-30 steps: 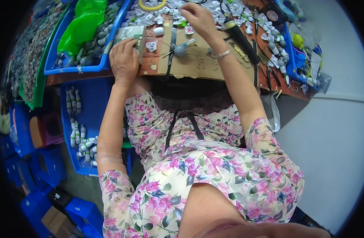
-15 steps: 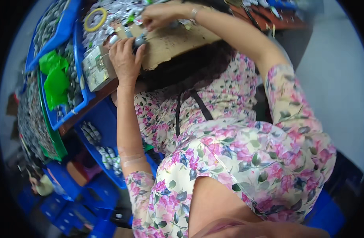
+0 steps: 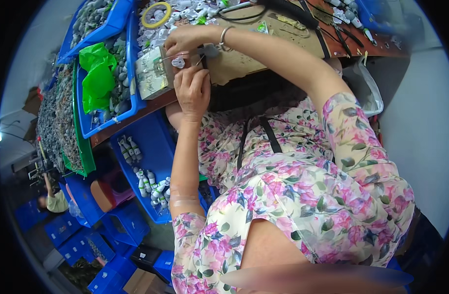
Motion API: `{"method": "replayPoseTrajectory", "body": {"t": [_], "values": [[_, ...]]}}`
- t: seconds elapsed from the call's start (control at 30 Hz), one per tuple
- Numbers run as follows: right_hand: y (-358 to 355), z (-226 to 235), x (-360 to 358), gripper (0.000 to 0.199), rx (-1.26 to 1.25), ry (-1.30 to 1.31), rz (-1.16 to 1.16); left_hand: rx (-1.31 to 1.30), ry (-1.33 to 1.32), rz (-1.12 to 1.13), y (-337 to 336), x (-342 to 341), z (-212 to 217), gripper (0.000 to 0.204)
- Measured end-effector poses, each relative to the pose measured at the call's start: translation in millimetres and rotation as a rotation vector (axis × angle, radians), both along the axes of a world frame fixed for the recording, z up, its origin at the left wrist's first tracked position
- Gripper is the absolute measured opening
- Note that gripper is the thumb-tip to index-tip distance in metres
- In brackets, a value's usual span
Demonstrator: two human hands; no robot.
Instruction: Soldering and assembling small electronic components on a circuit board at a factory workbench.
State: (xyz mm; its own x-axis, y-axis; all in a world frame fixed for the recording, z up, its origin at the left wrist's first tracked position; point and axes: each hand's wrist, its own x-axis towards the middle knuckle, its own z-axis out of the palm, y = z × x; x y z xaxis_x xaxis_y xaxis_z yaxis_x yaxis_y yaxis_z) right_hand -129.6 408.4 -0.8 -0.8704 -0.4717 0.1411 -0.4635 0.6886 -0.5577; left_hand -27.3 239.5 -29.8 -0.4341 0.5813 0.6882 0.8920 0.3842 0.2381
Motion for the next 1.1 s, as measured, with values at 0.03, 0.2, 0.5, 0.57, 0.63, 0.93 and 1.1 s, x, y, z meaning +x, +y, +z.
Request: {"method": "replayPoseTrajectory", "body": {"t": [0.03,0.2,0.5,0.57,0.63,0.93,1.1], "values": [[-9.3,-2.1,3.8,0.041,-0.052,0.081,-0.004,0.012,-0.012,0.02,-2.5,1.0,-1.7,0.016],[-32.9,-0.3,-7.7,0.045,-0.108,-0.198,-0.069,0.035,-0.086,0.101,1.0,-3.6,-3.9,0.022],[-14.8,-7.9,-16.3,0.035,-0.379,-0.423,0.061,-0.03,-0.136,0.104,14.2,-21.3,-5.6,0.017],[-6.3,-3.8,-11.1,0.034,-0.278,-0.3,0.047,-0.043,-0.123,0.097,18.1,-22.4,-6.2,0.015],[11.2,2.9,-5.8,0.034,-0.238,-0.124,-0.058,-0.059,-0.143,0.115,20.4,-25.6,-7.8,0.014],[123.1,-17.0,143.1,0.03,0.075,0.419,-0.49,-0.163,-0.139,0.159,13.6,-33.4,-0.3,0.009],[130.3,-39.4,177.1,0.035,0.128,0.492,-0.568,-0.319,-0.158,0.261,12.3,-30.0,6.9,0.008]]}}
